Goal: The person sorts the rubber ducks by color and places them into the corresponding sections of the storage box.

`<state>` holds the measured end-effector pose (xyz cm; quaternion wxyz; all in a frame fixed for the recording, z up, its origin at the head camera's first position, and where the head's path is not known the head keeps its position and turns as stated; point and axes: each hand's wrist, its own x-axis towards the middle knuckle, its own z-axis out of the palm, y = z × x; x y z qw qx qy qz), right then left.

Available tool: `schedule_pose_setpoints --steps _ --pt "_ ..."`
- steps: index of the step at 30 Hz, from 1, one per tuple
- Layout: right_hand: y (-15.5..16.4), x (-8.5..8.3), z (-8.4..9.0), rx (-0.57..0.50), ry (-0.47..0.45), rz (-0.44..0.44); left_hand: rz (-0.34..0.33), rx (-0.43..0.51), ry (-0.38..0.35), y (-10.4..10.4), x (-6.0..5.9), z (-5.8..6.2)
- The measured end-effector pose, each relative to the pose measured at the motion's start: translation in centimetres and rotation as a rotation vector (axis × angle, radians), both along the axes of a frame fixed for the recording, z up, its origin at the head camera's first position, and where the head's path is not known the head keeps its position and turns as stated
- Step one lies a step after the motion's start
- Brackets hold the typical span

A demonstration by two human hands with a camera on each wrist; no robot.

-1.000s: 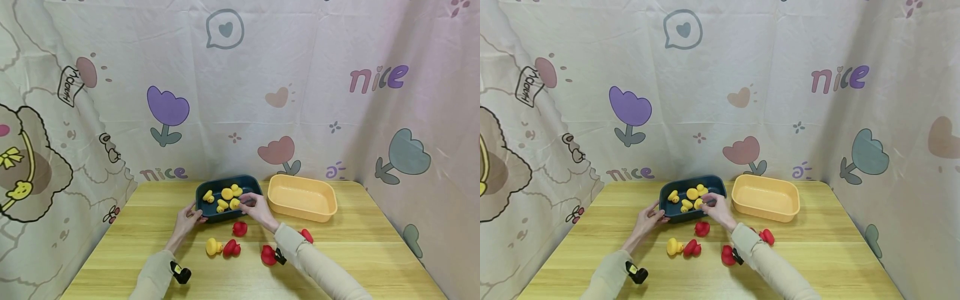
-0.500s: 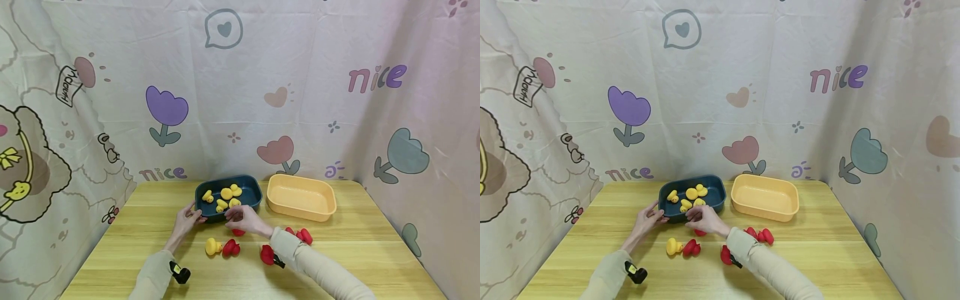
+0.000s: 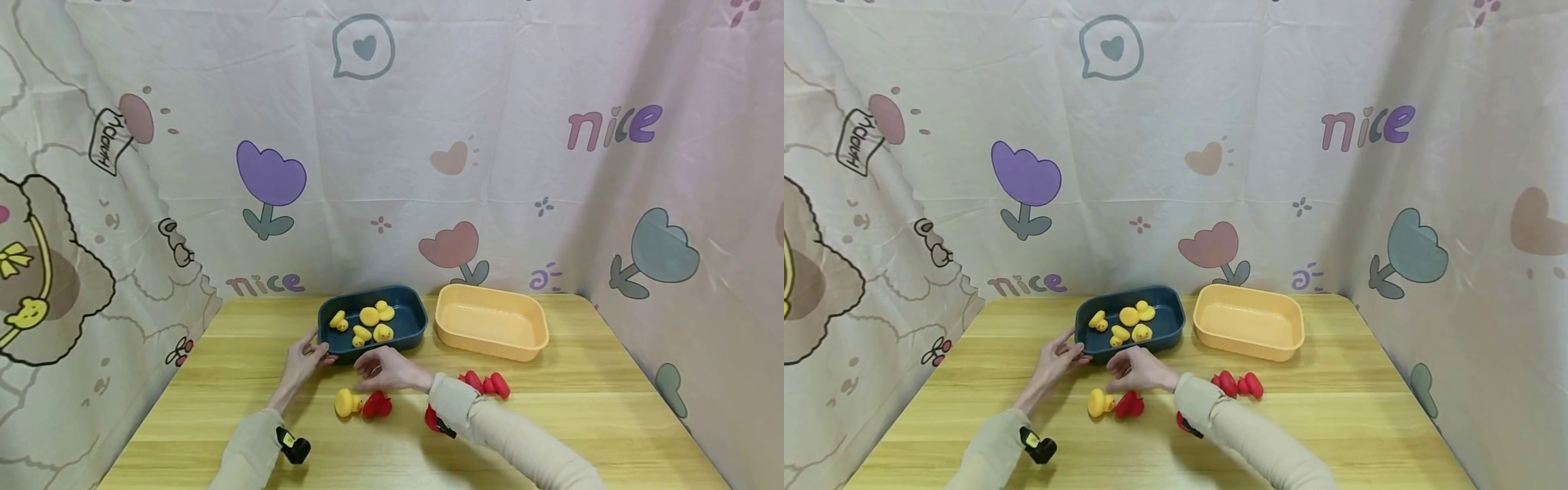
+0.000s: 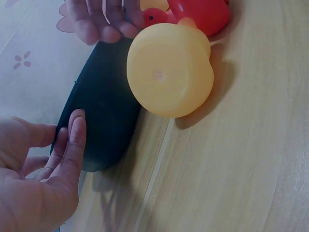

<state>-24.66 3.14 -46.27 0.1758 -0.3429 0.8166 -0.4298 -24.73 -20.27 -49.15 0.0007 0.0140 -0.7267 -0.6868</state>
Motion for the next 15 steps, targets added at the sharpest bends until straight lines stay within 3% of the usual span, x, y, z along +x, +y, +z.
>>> schedule_pose_setpoints --steps 15 --pt "-1.4 -0.3 -0.7 0.125 -0.004 0.06 0.006 0.014 0.015 0.0 -0.1 -0.1"
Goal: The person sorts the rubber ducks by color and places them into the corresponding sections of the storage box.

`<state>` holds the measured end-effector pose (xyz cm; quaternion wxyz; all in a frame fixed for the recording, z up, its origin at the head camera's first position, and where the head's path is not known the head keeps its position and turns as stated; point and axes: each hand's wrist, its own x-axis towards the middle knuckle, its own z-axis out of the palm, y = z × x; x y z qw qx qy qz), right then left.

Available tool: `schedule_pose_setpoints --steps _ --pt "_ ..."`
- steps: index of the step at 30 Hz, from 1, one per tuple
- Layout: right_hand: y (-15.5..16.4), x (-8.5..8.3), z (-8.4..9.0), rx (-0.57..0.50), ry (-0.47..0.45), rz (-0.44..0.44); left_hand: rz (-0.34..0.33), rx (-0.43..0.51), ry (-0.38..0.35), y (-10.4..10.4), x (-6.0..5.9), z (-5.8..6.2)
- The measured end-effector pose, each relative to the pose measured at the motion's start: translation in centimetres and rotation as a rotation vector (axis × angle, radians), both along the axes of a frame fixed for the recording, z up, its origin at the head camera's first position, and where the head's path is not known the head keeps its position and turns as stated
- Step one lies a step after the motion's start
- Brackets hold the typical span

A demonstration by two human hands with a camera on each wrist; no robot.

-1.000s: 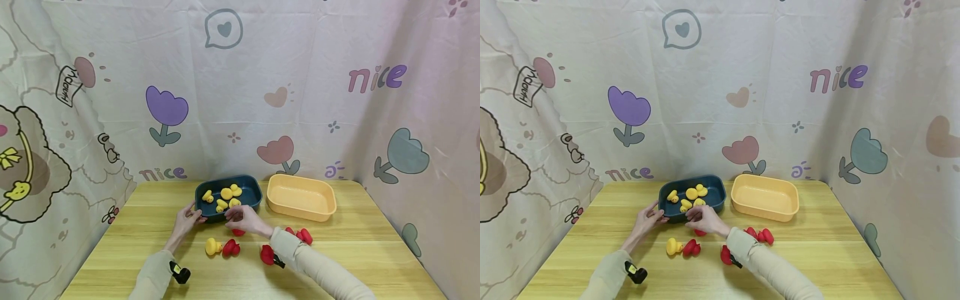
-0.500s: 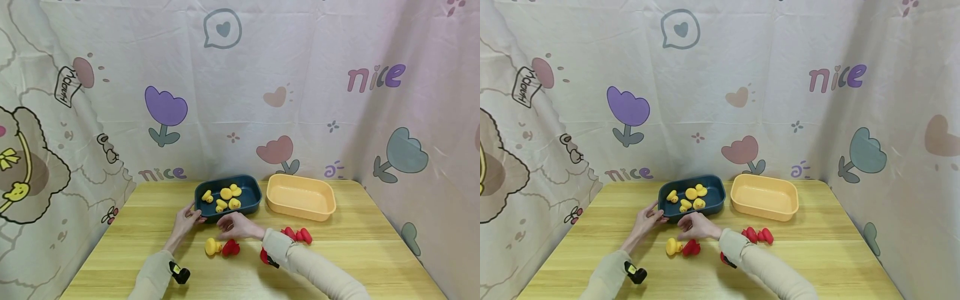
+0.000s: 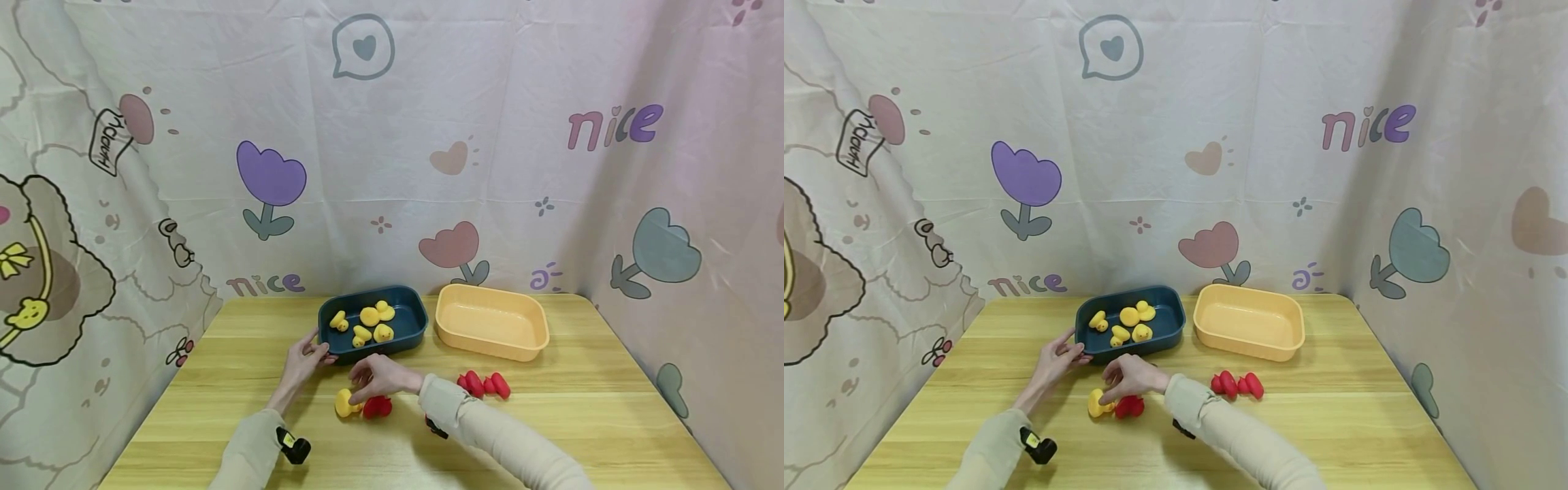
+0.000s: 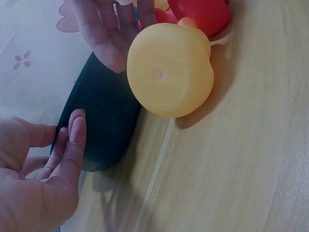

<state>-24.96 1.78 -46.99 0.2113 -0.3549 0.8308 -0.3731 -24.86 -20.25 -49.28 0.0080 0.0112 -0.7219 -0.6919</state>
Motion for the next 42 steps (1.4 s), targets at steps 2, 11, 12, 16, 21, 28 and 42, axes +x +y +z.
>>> schedule_pose_setpoints --steps 2,11,12,16,21,28,42 --pt "-0.1 0.1 0.0 0.013 0.001 0.001 0.003 0.002 -0.002 0.0 0.0 0.0" --pt "-0.6 0.3 -0.2 0.078 0.003 0.005 0.009 -0.028 -0.006 0.0 0.0 0.1" --pt "-0.6 0.3 -0.2 0.082 0.006 0.009 0.009 -0.029 -0.005 0.0 0.1 0.1" --pt "-0.8 0.3 -0.3 0.092 0.024 0.025 0.01 -0.026 -0.004 0.0 0.1 0.1" --pt "-0.9 0.3 -0.4 0.097 0.028 0.036 0.007 -0.021 -0.004 0.0 0.0 0.1" --pt "-1.1 0.3 -0.6 0.104 0.014 0.034 0.009 -0.028 0.003 0.0 0.1 0.1" --pt "-1.6 0.5 -0.7 0.16 0.032 0.026 0.009 -0.034 -0.009 0.0 0.1 0.2"
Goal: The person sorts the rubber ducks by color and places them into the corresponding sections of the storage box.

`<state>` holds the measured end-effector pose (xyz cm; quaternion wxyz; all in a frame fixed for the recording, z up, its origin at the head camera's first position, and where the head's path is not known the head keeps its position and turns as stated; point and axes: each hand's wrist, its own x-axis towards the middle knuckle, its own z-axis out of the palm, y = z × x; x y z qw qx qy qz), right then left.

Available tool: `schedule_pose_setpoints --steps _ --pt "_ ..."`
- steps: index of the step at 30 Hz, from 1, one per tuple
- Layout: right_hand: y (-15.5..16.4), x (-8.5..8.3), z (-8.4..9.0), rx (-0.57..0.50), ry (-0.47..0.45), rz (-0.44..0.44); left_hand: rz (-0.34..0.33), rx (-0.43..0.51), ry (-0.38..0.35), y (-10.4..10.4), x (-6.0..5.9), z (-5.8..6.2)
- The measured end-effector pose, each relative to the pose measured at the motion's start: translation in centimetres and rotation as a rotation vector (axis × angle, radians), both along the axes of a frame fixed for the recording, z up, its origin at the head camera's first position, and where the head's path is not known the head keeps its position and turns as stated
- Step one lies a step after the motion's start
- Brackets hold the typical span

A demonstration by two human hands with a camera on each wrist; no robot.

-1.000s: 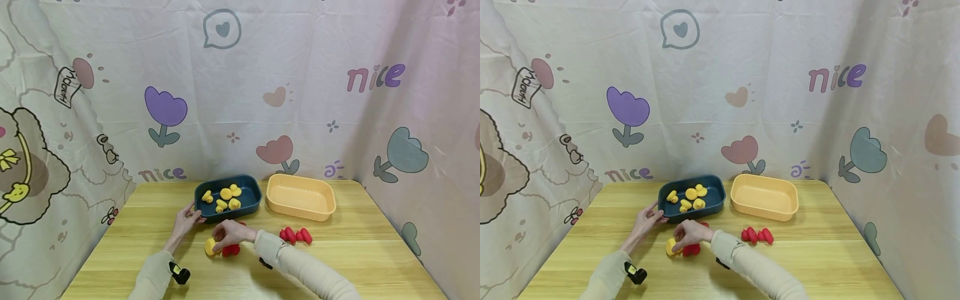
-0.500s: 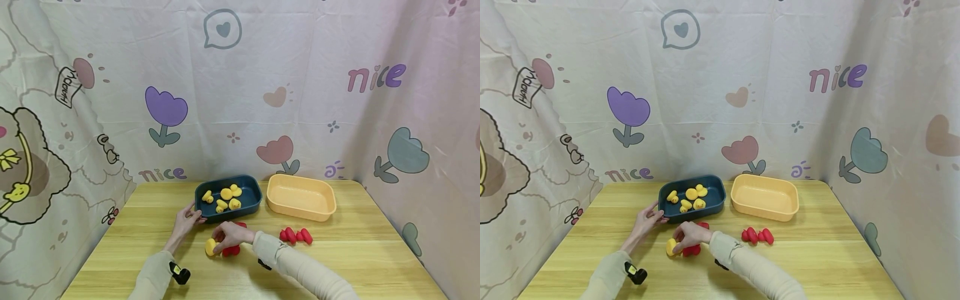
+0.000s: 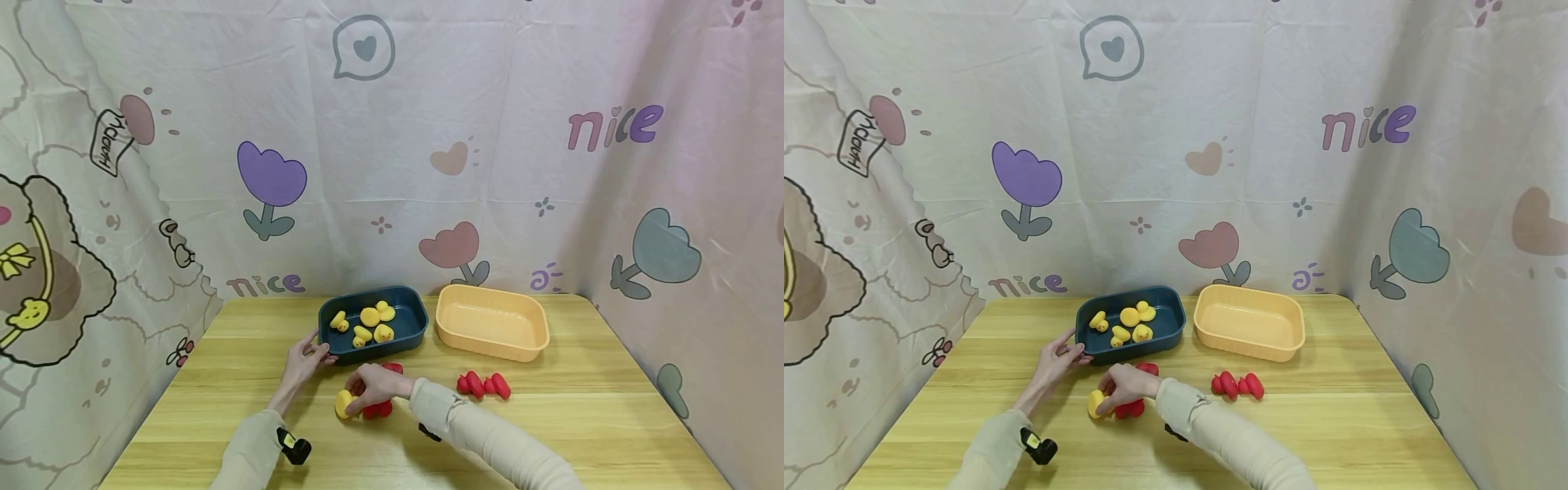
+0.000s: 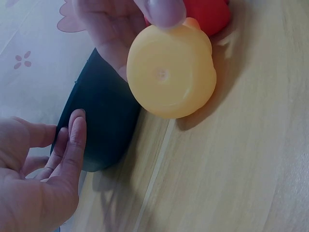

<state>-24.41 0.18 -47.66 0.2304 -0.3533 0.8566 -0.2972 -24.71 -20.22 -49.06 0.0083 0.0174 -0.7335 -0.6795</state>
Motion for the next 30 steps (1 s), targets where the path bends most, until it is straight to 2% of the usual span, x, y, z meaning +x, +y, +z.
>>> schedule_pose_setpoints --steps 7,18,30 --pt "-0.1 0.1 0.04 0.017 0.014 0.005 -0.001 0.009 -0.006 -0.03 0.04 0.02" --pt "-0.06 0.07 0.08 0.032 0.059 0.062 -0.004 0.018 -0.006 0.0 0.12 0.09" --pt "0.75 0.04 0.27 -0.039 0.055 0.011 -0.005 0.02 -0.007 -0.04 0.03 0.02"
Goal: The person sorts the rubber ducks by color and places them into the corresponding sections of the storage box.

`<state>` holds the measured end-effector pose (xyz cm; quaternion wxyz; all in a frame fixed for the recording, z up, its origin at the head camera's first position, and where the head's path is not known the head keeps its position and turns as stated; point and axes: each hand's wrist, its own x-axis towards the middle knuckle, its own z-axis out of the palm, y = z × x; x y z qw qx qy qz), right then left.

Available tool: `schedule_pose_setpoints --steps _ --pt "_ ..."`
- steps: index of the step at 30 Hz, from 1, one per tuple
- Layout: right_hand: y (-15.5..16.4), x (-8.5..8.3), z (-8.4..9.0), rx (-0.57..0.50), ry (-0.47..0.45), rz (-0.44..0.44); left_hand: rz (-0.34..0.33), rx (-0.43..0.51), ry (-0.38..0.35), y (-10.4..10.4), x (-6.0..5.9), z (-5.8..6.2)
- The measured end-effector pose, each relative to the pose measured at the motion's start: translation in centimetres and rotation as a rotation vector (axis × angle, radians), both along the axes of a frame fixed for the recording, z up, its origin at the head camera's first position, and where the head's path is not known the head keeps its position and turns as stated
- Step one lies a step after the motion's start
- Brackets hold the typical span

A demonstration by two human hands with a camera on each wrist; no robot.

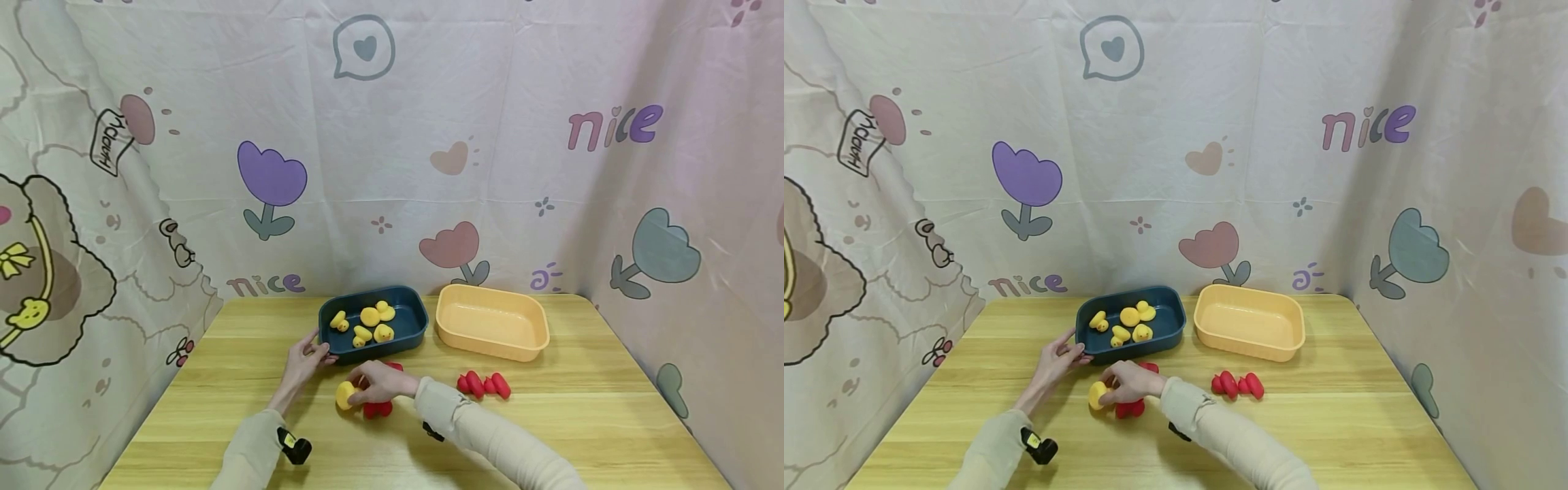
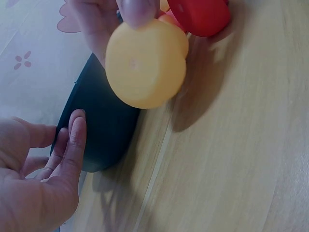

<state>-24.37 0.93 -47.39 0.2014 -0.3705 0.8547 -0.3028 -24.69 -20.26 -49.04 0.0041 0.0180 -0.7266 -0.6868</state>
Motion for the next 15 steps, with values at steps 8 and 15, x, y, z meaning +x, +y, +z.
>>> schedule_pose_setpoints --steps 8,15 --pt "0.62 0.05 0.35 -0.076 0.007 -0.019 -0.003 -0.015 0.002 -0.02 -0.03 -0.04" --pt "1.05 -0.1 0.39 -0.142 0.01 -0.047 -0.004 -0.05 -0.008 -0.06 -0.22 -0.11"
